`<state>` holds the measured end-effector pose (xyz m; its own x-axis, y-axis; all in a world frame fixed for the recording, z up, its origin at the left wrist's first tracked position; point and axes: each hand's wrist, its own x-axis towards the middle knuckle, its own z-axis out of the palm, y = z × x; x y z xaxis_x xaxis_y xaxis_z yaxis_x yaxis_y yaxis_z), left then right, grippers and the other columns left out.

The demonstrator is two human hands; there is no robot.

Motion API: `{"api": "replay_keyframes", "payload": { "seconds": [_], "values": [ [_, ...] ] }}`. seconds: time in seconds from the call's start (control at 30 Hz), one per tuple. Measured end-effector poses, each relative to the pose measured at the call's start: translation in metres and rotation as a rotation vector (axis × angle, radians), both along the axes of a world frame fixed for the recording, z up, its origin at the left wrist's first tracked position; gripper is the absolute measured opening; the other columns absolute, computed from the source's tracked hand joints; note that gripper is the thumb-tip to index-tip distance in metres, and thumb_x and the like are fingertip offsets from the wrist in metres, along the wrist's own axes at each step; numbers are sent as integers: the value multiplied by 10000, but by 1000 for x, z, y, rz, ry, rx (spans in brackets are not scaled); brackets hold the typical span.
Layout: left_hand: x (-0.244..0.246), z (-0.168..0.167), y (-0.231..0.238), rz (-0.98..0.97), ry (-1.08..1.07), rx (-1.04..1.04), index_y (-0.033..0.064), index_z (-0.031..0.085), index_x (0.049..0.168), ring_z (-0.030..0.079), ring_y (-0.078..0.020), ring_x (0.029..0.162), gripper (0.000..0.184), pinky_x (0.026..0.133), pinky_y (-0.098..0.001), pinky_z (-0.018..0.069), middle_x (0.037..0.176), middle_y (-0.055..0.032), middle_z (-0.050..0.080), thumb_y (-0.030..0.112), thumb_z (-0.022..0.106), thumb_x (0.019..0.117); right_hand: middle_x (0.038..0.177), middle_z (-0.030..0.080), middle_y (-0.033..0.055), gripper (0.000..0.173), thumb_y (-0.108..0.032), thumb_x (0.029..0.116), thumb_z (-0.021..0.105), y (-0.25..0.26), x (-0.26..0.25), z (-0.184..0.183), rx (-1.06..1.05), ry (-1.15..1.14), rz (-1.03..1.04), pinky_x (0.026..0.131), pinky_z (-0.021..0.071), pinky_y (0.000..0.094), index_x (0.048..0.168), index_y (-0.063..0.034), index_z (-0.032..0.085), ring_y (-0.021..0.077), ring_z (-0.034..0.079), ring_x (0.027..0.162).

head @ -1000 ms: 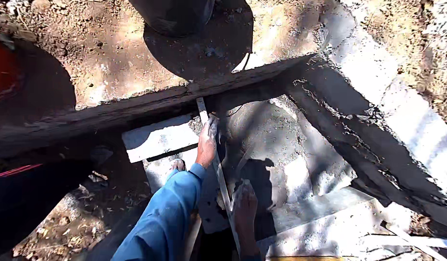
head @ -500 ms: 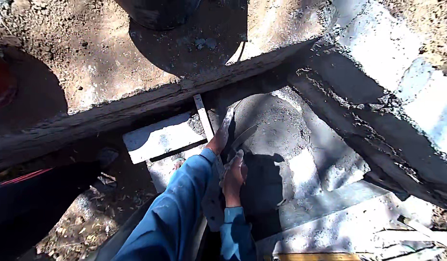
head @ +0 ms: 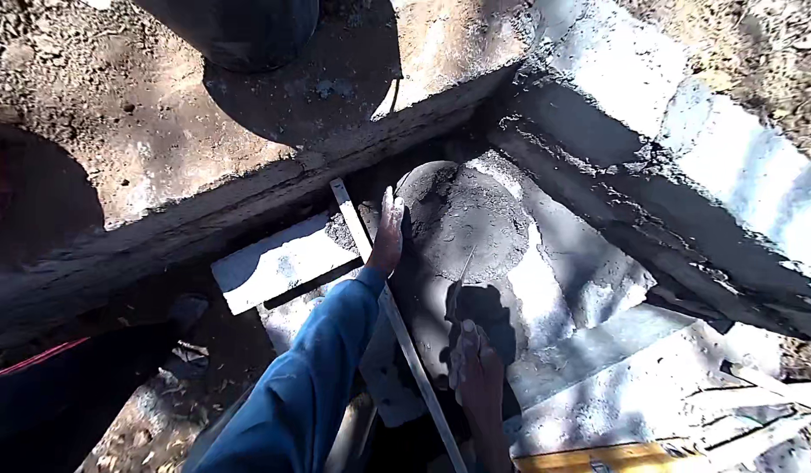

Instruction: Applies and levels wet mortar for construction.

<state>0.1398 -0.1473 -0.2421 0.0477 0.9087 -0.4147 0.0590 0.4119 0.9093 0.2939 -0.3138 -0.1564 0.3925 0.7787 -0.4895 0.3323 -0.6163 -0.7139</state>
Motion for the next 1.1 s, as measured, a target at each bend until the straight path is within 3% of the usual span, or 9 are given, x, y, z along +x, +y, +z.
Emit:
{"api": "replay_keyframes", "payload": {
  "seconds": [0.13,0.27,0.43,0.63,0.73,0.8,0.9,0.97,1.1],
  "values": [
    [34,7,-18,286,200,78,88,144,1642,210,-233,1557,665,1257,-459,233,1703,-140,152,401,347,1092,695,649,151,567,-466,1054,410,15,48,1,7,-750,346,477,507,501,951,12,696,320,660,563],
    [80,-1,-42,-70,383,273,-54,177,1605,46,-307,1589,796,1286,-493,108,1703,-210,90,377,474,1006,1011,702,315,428,-327,1070,512,88,101,14,-377,-854,689,737,543,652,1260,32,647,513,706,890],
    [126,-2,-26,-103,538,267,-66,203,1595,79,-292,1589,883,1288,-483,109,1700,-205,126,521,448,984,1025,701,315,361,-196,1036,557,115,121,13,-499,-863,817,788,539,646,1305,42,597,521,697,950],
    [141,7,-4,-179,650,227,-36,137,1616,14,-318,1590,1059,1277,-538,44,1710,-198,55,687,506,937,1087,688,333,537,-409,1098,419,142,124,22,-578,-887,829,871,520,636,1305,58,582,512,675,1073],
    [106,28,-8,-288,505,237,34,133,1638,-6,-282,1593,887,1279,-526,54,1727,-122,28,521,527,1011,1130,680,310,571,-443,1095,408,131,112,46,-531,-748,745,930,511,623,1387,35,515,477,665,1118],
    [74,43,-25,-156,481,215,69,262,1620,180,-265,1573,699,1263,-512,204,1700,-97,216,344,535,1038,1101,688,290,521,-351,1083,477,91,109,53,-362,-523,542,945,512,599,1428,39,504,429,684,1049],
    [46,47,-51,11,412,84,20,371,1557,416,-319,1461,576,1193,-496,357,1593,-188,402,258,509,1051,919,683,201,434,-294,1101,409,31,104,46,-244,-330,283,777,553,526,1338,23,587,312,678,793],
    [51,34,-54,-33,341,86,-13,372,1550,395,-322,1476,572,1218,-473,325,1588,-215,399,259,489,1060,848,676,193,396,-286,1111,410,25,97,44,-279,-354,269,727,552,535,1213,21,639,321,675,731],
    [82,0,-40,-130,317,123,32,283,1602,249,-278,1551,644,1256,-466,248,1670,-154,272,292,497,1054,963,725,244,428,-336,1080,486,58,108,33,-262,-449,466,879,528,602,1104,24,717,400,714,956]
  ]
}}
